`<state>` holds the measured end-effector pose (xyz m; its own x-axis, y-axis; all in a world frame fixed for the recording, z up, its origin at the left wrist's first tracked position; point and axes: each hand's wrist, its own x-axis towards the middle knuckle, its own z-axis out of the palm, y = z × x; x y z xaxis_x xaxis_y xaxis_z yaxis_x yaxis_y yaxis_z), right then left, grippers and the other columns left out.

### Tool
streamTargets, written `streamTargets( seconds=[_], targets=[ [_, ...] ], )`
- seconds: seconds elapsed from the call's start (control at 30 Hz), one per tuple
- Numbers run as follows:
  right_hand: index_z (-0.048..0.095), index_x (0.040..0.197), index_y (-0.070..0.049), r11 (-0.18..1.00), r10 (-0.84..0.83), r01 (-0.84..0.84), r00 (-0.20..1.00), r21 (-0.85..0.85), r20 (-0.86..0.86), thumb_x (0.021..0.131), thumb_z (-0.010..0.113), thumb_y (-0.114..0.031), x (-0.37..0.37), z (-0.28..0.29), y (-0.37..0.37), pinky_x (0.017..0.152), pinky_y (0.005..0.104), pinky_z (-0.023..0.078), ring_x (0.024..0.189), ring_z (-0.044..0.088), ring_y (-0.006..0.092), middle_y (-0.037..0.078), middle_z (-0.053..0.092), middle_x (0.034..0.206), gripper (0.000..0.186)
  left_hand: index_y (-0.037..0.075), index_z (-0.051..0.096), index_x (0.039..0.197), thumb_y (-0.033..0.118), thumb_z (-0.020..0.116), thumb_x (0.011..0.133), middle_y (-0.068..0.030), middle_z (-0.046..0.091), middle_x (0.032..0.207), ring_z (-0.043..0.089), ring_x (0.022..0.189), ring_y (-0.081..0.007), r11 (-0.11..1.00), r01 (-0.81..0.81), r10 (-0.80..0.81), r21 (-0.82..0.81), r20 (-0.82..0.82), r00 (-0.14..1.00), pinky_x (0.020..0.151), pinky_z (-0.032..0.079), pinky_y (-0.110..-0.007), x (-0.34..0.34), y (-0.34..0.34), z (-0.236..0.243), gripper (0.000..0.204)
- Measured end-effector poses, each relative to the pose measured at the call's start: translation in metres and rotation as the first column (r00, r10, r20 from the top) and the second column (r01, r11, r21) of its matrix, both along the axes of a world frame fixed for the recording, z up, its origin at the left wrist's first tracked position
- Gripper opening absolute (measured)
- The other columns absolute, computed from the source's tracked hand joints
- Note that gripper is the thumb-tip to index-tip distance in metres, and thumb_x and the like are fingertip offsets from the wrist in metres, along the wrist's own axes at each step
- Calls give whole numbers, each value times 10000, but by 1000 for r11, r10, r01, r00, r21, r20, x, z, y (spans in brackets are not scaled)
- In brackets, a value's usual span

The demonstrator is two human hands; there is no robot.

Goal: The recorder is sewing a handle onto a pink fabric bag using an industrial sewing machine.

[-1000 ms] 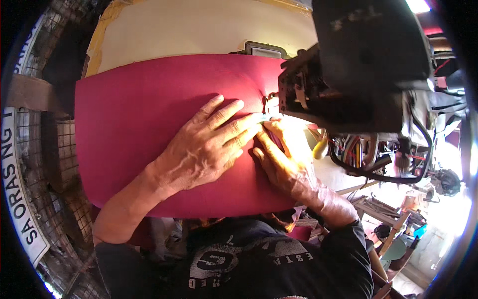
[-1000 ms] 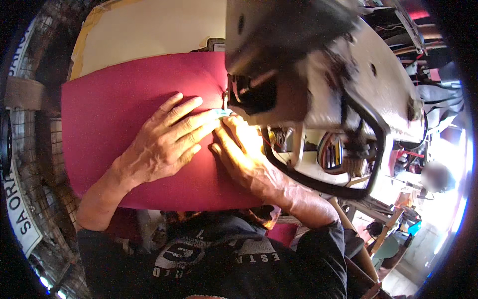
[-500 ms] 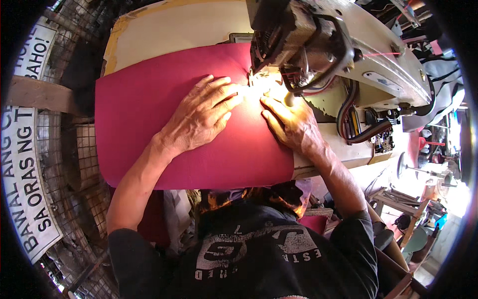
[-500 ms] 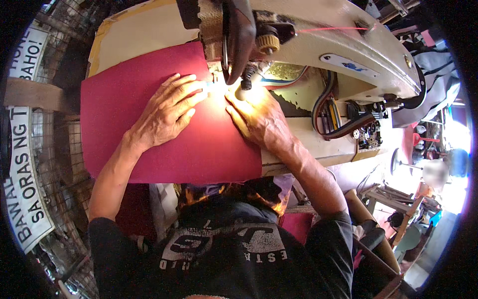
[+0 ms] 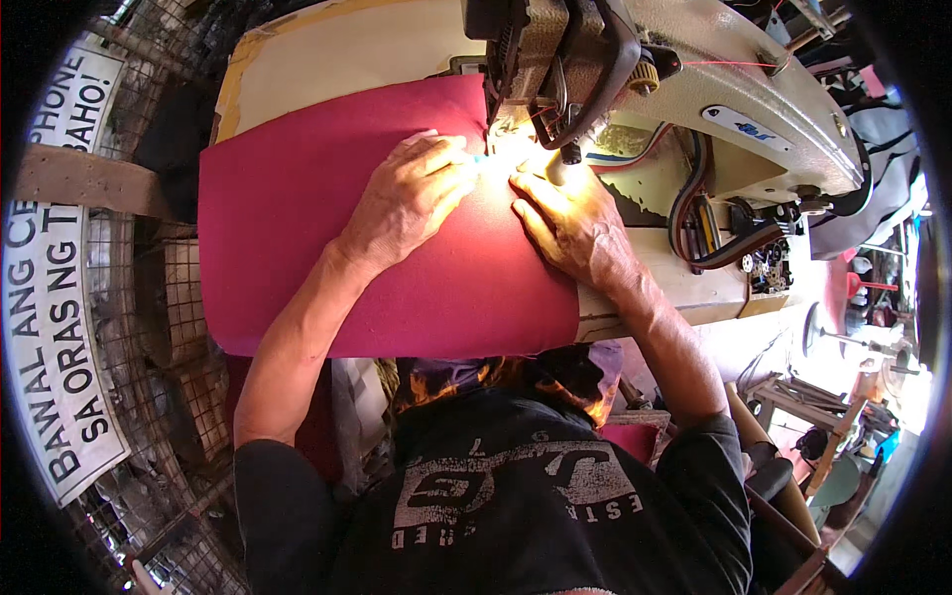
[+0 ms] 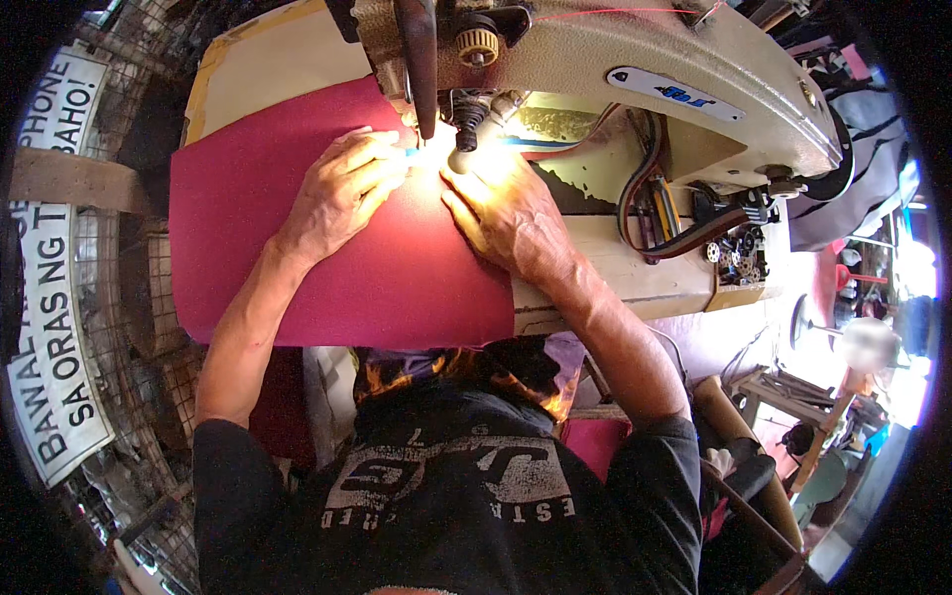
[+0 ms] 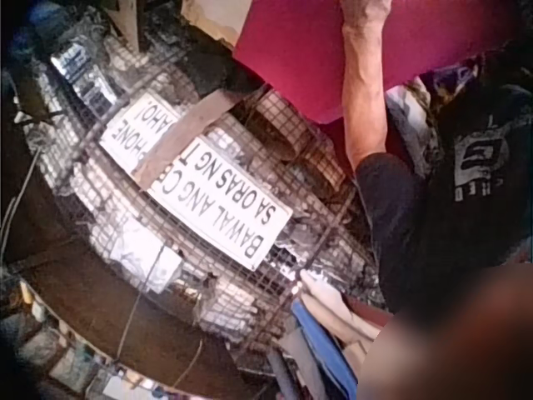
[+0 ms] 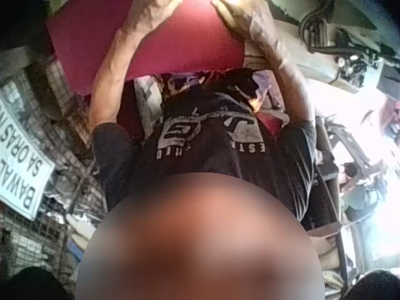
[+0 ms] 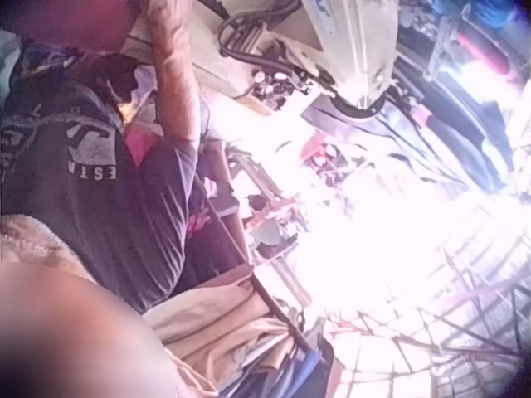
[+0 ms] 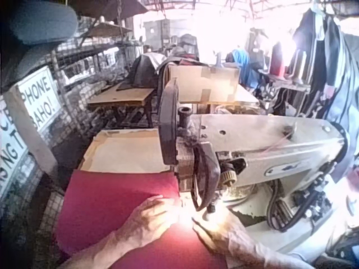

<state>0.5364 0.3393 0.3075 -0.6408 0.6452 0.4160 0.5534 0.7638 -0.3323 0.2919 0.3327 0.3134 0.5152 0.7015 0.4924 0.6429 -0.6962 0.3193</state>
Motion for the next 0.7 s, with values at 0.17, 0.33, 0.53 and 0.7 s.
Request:
streamTargets(
  seconds=[0.17, 0.33, 0.53, 0.7],
  targets=[
    [672, 1111, -14, 1000, -5, 5, 1000, 8, -25, 878, 671, -177, -2, 1, 0, 920, 431, 472, 996, 607, 330, 154, 655, 1052, 284, 12, 712, 961, 46, 702, 850, -94, 681, 1027, 630, 1158, -292, 1000, -1, 1, -22, -3, 1000, 1084, 471, -460, 0, 1, -3, 117],
    [672, 1056, -36, 995, -57, 59, 998, 84, -31, 886, 661, -188, -1, 2, 7, 888, 439, 472, 970, 604, 329, 146, 647, 1002, 229, 14, 708, 958, 46, 705, 844, -85, 676, 1027, 628, 1157, -304, 1000, 2, -2, 1, -21, 1000, 1080, 477, -460, 0, 0, -4, 118],
    [679, 1141, -6, 976, -191, 172, 970, 136, 147, 921, 662, -163, -7, 7, 11, 882, 461, 481, 1017, 635, 345, 165, 697, 1074, 270, 12, 703, 952, 44, 707, 837, -84, 671, 1029, 629, 1150, -312, 1000, 18, -18, 9, -7, 1000, 1059, 494, -452, 1, 1, -3, 119],
    [666, 967, -13, 983, -158, 156, 987, 99, 11, 795, 582, -63, -34, 9, -9, 792, 488, 443, 873, 596, 333, 156, 619, 900, 198, 30, 688, 973, 88, 666, 864, -88, 670, 1061, 625, 1140, -299, 1000, -6, 6, 31, -15, 1000, 1061, 482, -448, 2, 1, -5, 126]
  ],
)
